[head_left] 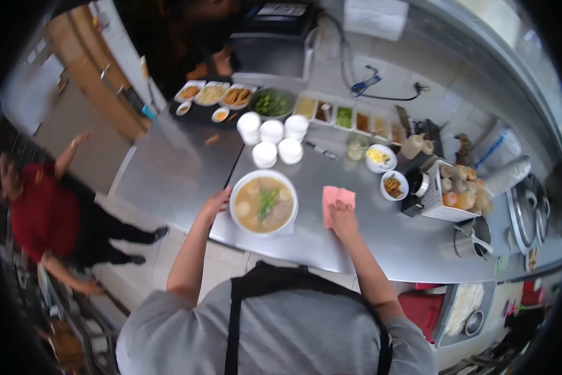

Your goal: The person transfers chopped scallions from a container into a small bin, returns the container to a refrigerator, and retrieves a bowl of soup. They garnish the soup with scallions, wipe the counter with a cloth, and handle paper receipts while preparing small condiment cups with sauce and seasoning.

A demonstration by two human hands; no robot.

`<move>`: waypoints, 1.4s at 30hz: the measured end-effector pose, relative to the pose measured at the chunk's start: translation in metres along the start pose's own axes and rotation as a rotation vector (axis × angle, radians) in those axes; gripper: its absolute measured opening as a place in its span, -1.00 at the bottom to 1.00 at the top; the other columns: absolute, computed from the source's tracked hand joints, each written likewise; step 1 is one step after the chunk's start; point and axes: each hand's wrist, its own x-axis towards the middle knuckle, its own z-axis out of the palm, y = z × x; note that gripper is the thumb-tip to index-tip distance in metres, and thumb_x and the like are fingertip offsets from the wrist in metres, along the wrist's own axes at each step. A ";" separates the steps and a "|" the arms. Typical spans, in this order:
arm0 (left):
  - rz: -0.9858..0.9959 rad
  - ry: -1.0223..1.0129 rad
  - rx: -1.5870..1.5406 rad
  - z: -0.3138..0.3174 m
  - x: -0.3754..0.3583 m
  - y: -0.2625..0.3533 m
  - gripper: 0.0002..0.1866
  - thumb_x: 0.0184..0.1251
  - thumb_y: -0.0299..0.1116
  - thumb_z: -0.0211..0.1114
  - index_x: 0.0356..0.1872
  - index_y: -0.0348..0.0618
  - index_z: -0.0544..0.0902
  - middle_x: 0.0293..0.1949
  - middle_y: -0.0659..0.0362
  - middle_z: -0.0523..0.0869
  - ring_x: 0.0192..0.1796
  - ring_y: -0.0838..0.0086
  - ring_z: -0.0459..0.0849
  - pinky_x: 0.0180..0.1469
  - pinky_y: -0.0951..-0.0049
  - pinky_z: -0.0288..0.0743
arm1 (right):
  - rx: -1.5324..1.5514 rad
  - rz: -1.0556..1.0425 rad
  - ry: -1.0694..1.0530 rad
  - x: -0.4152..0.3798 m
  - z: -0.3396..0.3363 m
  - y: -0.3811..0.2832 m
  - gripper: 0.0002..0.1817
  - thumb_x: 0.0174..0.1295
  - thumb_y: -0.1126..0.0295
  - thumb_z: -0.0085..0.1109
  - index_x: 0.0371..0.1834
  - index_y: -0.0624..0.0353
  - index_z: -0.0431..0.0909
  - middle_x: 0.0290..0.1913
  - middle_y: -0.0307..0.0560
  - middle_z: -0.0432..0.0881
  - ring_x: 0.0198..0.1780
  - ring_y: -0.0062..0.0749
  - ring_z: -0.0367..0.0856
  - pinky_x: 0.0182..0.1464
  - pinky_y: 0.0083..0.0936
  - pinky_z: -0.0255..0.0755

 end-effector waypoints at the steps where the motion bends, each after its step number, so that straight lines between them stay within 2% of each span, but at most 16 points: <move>1: -0.066 -0.070 -0.041 0.002 -0.004 0.001 -0.31 0.20 0.24 0.00 0.15 -0.11 0.40 0.10 0.08 0.46 0.15 0.32 0.40 0.17 0.19 0.22 | 0.047 -0.145 0.061 -0.007 0.007 -0.009 -0.64 -0.07 0.43 0.12 -0.12 0.06 0.58 0.05 -0.02 0.47 -0.04 -0.10 0.45 0.04 -0.35 0.35; 3: -0.150 -0.168 -0.147 0.008 -0.003 0.006 -0.29 0.22 0.24 -0.02 0.19 -0.14 0.33 0.17 0.06 0.41 0.19 0.28 0.36 0.20 0.14 0.18 | 0.076 -0.243 -0.044 -0.011 0.010 -0.017 -0.62 -0.11 0.45 0.12 -0.12 0.10 0.58 0.08 -0.01 0.46 -0.05 -0.08 0.44 0.06 -0.35 0.33; 6: -0.196 -0.172 -0.300 0.014 -0.009 0.008 -0.33 0.25 0.17 0.01 0.18 -0.17 0.33 0.15 0.04 0.42 0.18 0.26 0.37 0.20 0.13 0.20 | 0.293 -0.152 -0.040 -0.002 -0.004 -0.035 -0.67 0.00 0.47 0.10 -0.09 0.12 0.58 0.09 -0.04 0.47 0.02 -0.11 0.43 0.10 -0.42 0.31; 8: -0.207 -0.152 -0.411 0.019 -0.019 0.018 -0.38 0.25 0.10 0.06 0.16 -0.19 0.35 0.12 0.02 0.43 0.17 0.25 0.38 0.19 0.14 0.22 | 1.008 0.136 -0.240 0.010 0.008 -0.053 -0.62 0.22 0.31 0.01 0.12 0.07 0.44 0.15 -0.08 0.41 0.18 -0.16 0.32 0.16 -0.36 0.23; 9: -0.205 -0.141 -0.420 0.020 -0.017 0.016 -0.38 0.25 0.10 0.06 0.16 -0.19 0.35 0.12 0.02 0.43 0.17 0.25 0.38 0.19 0.14 0.22 | 1.006 0.124 -0.249 0.013 0.008 -0.063 -0.62 0.22 0.31 0.01 0.12 0.07 0.44 0.15 -0.08 0.41 0.18 -0.16 0.32 0.16 -0.36 0.23; 11: -0.228 -0.145 -0.490 0.020 -0.015 0.014 -0.41 0.23 0.08 0.09 0.19 -0.06 0.34 0.15 0.05 0.41 0.18 0.24 0.37 0.18 0.07 0.21 | 1.642 0.525 -0.538 0.018 0.002 -0.083 -0.50 0.34 0.11 -0.17 0.31 0.03 0.18 0.22 -0.09 0.32 0.29 -0.20 0.18 0.20 -0.22 0.15; 12: -0.223 -0.132 -0.500 0.020 -0.013 0.014 -0.41 0.23 0.08 0.09 0.19 -0.06 0.34 0.15 0.05 0.41 0.18 0.24 0.37 0.18 0.07 0.21 | 1.681 0.517 -0.582 0.019 0.001 -0.089 -0.43 0.35 0.02 -0.25 0.36 0.00 0.06 0.24 -0.12 0.28 0.24 -0.20 0.21 0.20 -0.10 0.12; 13: -0.226 -0.111 -0.501 0.021 -0.012 0.014 -0.42 0.23 0.07 0.10 0.21 0.04 0.33 0.17 0.07 0.40 0.19 0.23 0.36 0.17 0.03 0.20 | 1.676 0.506 -0.596 0.021 0.000 -0.094 -0.43 0.35 0.02 -0.25 0.36 0.00 0.06 0.24 -0.12 0.28 0.24 -0.20 0.21 0.20 -0.10 0.12; 17: -0.221 -0.130 -0.527 0.019 -0.009 0.010 -0.42 0.21 0.08 0.11 0.27 0.31 0.26 0.20 0.13 0.37 0.21 0.20 0.33 0.18 -0.10 0.12 | 1.748 0.555 -0.517 0.022 0.002 -0.107 -0.52 0.35 0.07 -0.22 0.28 -0.01 0.20 0.15 -0.20 0.35 0.09 -0.28 0.30 0.18 -0.14 0.15; 22: -0.229 -0.143 -0.515 -0.008 -0.008 0.014 -0.32 0.19 0.13 0.10 0.33 0.27 0.15 0.24 0.12 0.31 0.27 0.16 0.25 0.21 -0.16 0.02 | 1.722 0.597 -0.485 0.040 0.004 -0.127 -0.55 0.35 0.10 -0.19 0.24 -0.01 0.25 0.08 -0.25 0.40 0.04 -0.33 0.33 0.12 -0.18 0.19; 24: -0.212 -0.138 -0.536 -0.027 -0.003 0.013 -0.29 0.18 0.14 0.11 0.34 0.26 0.11 0.27 0.12 0.27 0.30 0.16 0.21 0.21 -0.19 0.00 | 1.713 0.580 -0.535 0.053 -0.007 -0.145 -0.45 0.32 0.09 -0.14 0.32 0.08 0.13 0.31 -0.08 0.19 0.36 -0.12 0.01 0.26 0.10 -0.09; 34: -0.148 -0.056 -0.613 -0.173 0.043 0.003 -0.18 0.08 0.11 0.26 0.35 0.21 0.09 0.26 0.18 0.28 0.30 0.24 0.21 0.18 -0.17 0.11 | 1.844 0.480 -0.579 0.135 0.027 -0.268 -0.45 0.33 0.17 -0.12 0.32 0.16 0.12 0.29 -0.05 0.21 0.33 -0.17 0.07 0.25 0.02 0.02; 36: -0.142 -0.091 -0.633 -0.207 0.065 -0.012 -0.16 0.05 0.10 0.28 0.35 0.22 0.09 0.26 0.19 0.25 0.29 0.25 0.20 0.20 -0.18 0.06 | 1.879 0.464 -0.573 0.152 0.036 -0.297 -0.59 0.35 0.18 -0.16 0.19 0.10 0.28 0.05 -0.19 0.40 0.02 -0.35 0.37 0.13 -0.17 0.23; 39: -0.144 -0.106 -0.664 -0.245 0.086 -0.017 -0.14 0.03 0.09 0.31 0.35 0.21 0.09 0.27 0.19 0.22 0.29 0.24 0.17 0.21 -0.19 0.00 | 1.892 0.471 -0.606 0.177 0.053 -0.331 -0.57 0.34 0.17 -0.15 0.21 0.10 0.27 0.07 -0.19 0.39 0.04 -0.32 0.37 0.15 -0.17 0.22; 40: -0.168 -0.060 -0.652 -0.256 0.091 -0.015 -0.14 0.02 0.08 0.32 0.35 0.21 0.08 0.28 0.17 0.22 0.30 0.23 0.17 0.21 -0.19 0.01 | 1.876 0.450 -0.641 0.187 0.066 -0.338 -0.47 0.31 0.16 -0.09 0.31 0.07 0.16 0.24 -0.07 0.29 0.25 -0.17 0.24 0.21 -0.03 0.12; 42: -0.202 -0.010 -0.640 -0.277 0.105 -0.018 -0.13 0.01 0.08 0.33 0.35 0.20 0.08 0.28 0.16 0.22 0.30 0.23 0.17 0.21 -0.20 0.02 | 1.881 0.464 -0.632 0.205 0.077 -0.357 -0.47 0.30 0.16 -0.08 0.31 0.06 0.16 0.23 -0.07 0.30 0.24 -0.17 0.26 0.20 -0.04 0.14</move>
